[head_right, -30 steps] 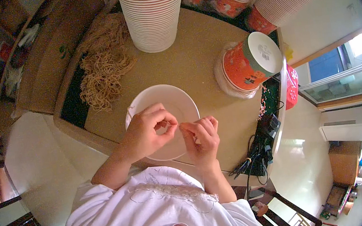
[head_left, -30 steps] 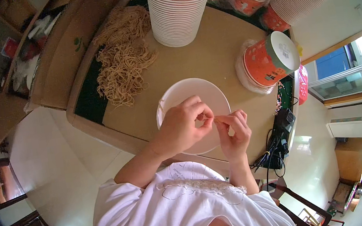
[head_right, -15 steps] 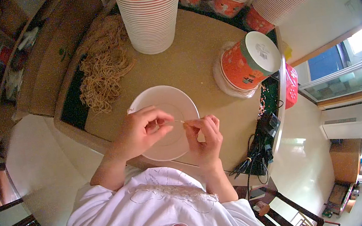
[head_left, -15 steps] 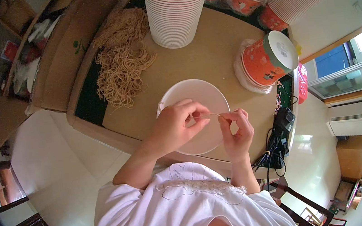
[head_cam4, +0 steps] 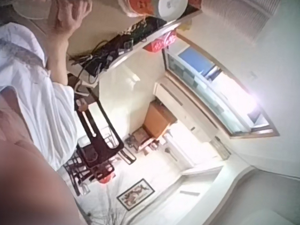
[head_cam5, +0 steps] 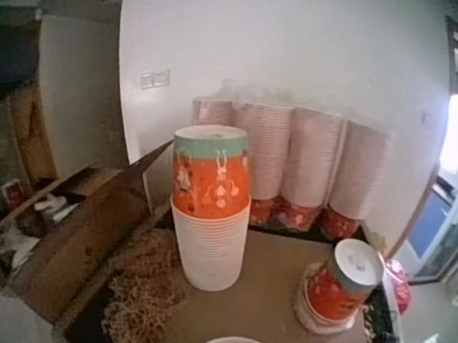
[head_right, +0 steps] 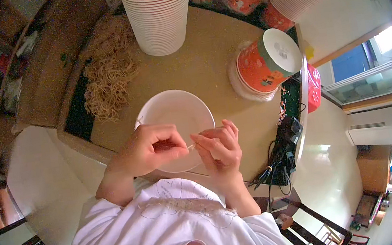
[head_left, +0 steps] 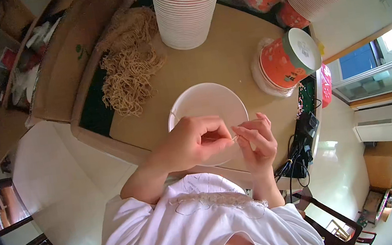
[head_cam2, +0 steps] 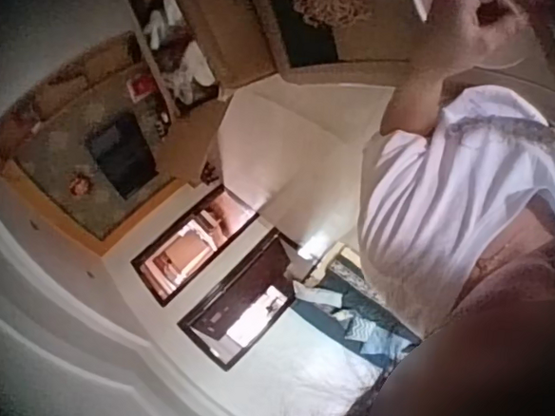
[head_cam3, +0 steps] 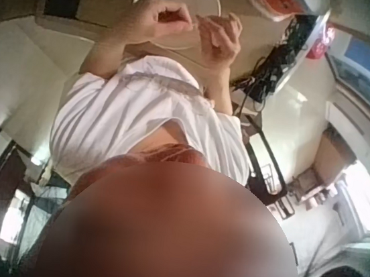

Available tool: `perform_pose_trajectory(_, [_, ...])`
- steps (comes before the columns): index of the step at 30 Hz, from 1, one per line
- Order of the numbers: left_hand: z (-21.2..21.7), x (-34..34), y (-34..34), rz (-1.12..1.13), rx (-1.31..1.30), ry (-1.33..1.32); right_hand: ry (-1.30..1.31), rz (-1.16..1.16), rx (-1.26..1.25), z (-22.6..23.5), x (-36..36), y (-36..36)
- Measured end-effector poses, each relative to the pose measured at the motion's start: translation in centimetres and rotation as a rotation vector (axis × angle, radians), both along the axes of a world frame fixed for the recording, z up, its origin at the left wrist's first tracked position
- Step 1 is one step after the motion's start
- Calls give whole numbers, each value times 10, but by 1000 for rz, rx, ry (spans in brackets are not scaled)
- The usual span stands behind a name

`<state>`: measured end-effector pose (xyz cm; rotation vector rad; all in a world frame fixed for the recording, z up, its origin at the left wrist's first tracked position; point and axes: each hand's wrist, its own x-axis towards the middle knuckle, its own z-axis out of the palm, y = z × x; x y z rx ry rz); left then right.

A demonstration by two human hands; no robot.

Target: Attach strings to paper bowls.

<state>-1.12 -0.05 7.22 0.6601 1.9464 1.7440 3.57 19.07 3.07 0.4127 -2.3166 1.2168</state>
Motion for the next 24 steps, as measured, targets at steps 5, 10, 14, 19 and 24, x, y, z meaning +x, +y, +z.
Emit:
perform_pose_trajectory(5, [0, 1, 0, 18, 258, -128, 49, -71, 34, -14, 3, 8])
perform_pose_trajectory(10, [-16, -2, 2, 120, 797, -132, 23, -232, 40, -22, 6, 15])
perform_pose_trajectory(14, [-18, -6, 5, 169, 883, -167, -18, -277, -49, -28, 5, 16])
perform_pose_trajectory(19, [-22, -19, 10, 183, 1024, -204, -129, -300, -119, -23, 1, 12])
perform_pose_trajectory(24, [-24, -33, 10, 216, 1029, -380, -273, -321, -181, -13, -6, 10])
